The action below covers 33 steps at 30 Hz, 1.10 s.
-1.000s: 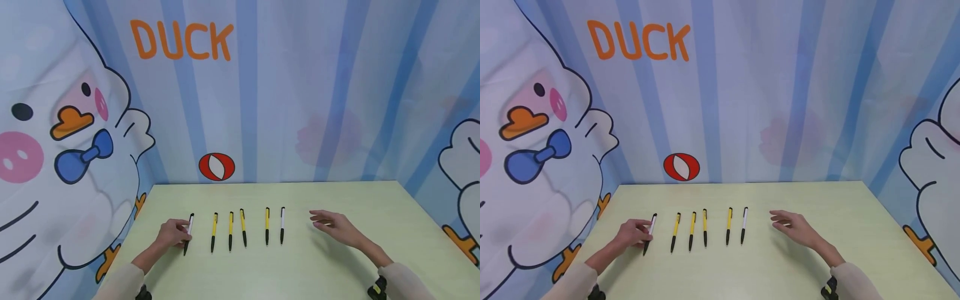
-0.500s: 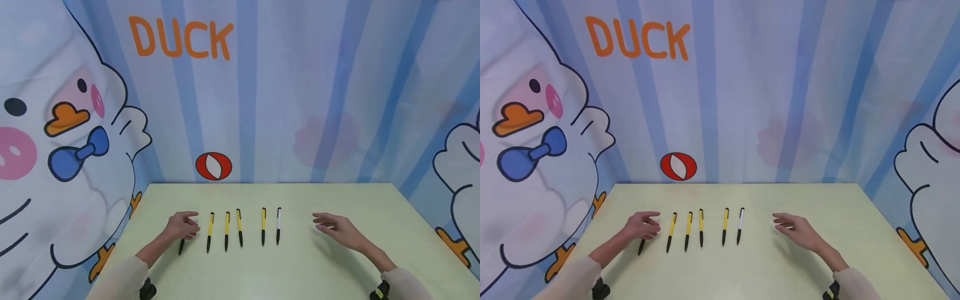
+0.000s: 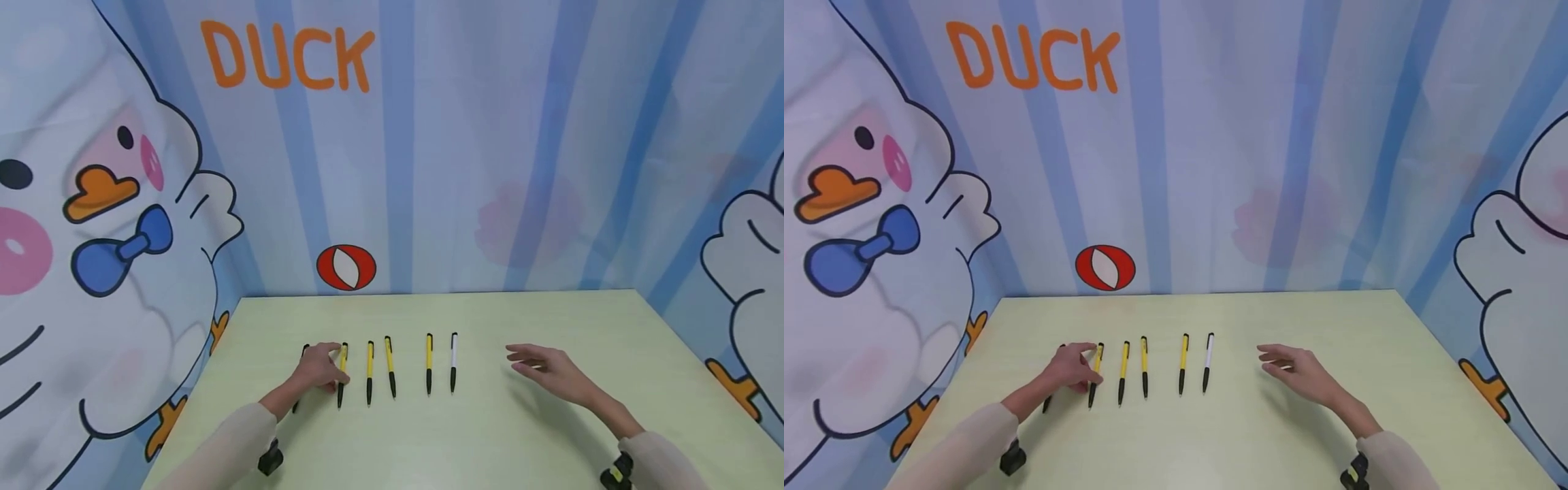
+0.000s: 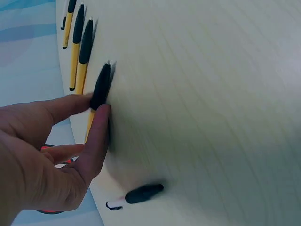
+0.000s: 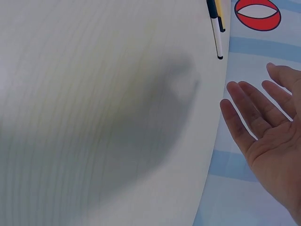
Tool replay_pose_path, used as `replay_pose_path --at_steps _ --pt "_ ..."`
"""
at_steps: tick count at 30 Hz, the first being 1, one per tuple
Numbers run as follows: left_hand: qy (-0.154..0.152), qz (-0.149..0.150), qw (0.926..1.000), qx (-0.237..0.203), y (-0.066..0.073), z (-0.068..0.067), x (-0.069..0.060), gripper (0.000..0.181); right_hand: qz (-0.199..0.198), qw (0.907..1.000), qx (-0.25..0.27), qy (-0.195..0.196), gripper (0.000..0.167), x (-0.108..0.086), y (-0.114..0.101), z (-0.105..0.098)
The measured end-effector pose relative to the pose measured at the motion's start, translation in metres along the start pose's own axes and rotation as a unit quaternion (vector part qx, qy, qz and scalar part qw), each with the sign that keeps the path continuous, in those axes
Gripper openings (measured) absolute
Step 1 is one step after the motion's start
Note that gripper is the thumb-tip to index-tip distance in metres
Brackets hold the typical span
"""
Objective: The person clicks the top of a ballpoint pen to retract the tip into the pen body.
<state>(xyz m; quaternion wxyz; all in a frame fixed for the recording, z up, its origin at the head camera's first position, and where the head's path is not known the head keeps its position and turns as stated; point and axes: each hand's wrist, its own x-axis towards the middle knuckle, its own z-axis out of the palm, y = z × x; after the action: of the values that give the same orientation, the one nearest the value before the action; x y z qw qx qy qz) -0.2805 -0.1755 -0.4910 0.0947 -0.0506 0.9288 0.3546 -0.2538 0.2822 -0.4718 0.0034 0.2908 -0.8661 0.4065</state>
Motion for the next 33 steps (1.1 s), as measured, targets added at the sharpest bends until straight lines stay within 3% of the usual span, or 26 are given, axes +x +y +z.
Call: replay_pose_path --at_steps 4,11,14,21,27,33 --pt "0.009 0.021 0.9996 -0.014 -0.001 -0.001 -0.006 0.073 0.002 0.9999 0.011 0.004 0.038 0.001 -0.001 0.004" --pt "0.038 -0.004 0.9991 -0.021 -0.020 -0.012 -0.024 0.066 -0.015 0.9994 0.026 -0.019 0.038 0.014 -0.001 0.027" --pt "0.030 0.001 0.9975 -0.063 -0.019 -0.016 -0.028 0.067 -0.011 0.9994 0.027 -0.016 0.038 0.017 -0.003 0.028" --pt "-0.019 0.016 0.9827 -0.184 0.001 -0.021 -0.034 0.065 -0.020 0.9997 0.011 -0.003 0.037 0.020 -0.012 0.021" --pt "-0.041 0.034 0.9764 -0.209 0.026 -0.015 -0.042 0.065 -0.026 0.9995 0.006 0.015 0.044 0.024 -0.017 0.022" --pt "-0.060 0.067 0.9655 -0.244 0.052 -0.009 -0.050 0.066 -0.032 0.9992 -0.009 0.023 0.054 0.033 -0.021 0.023"
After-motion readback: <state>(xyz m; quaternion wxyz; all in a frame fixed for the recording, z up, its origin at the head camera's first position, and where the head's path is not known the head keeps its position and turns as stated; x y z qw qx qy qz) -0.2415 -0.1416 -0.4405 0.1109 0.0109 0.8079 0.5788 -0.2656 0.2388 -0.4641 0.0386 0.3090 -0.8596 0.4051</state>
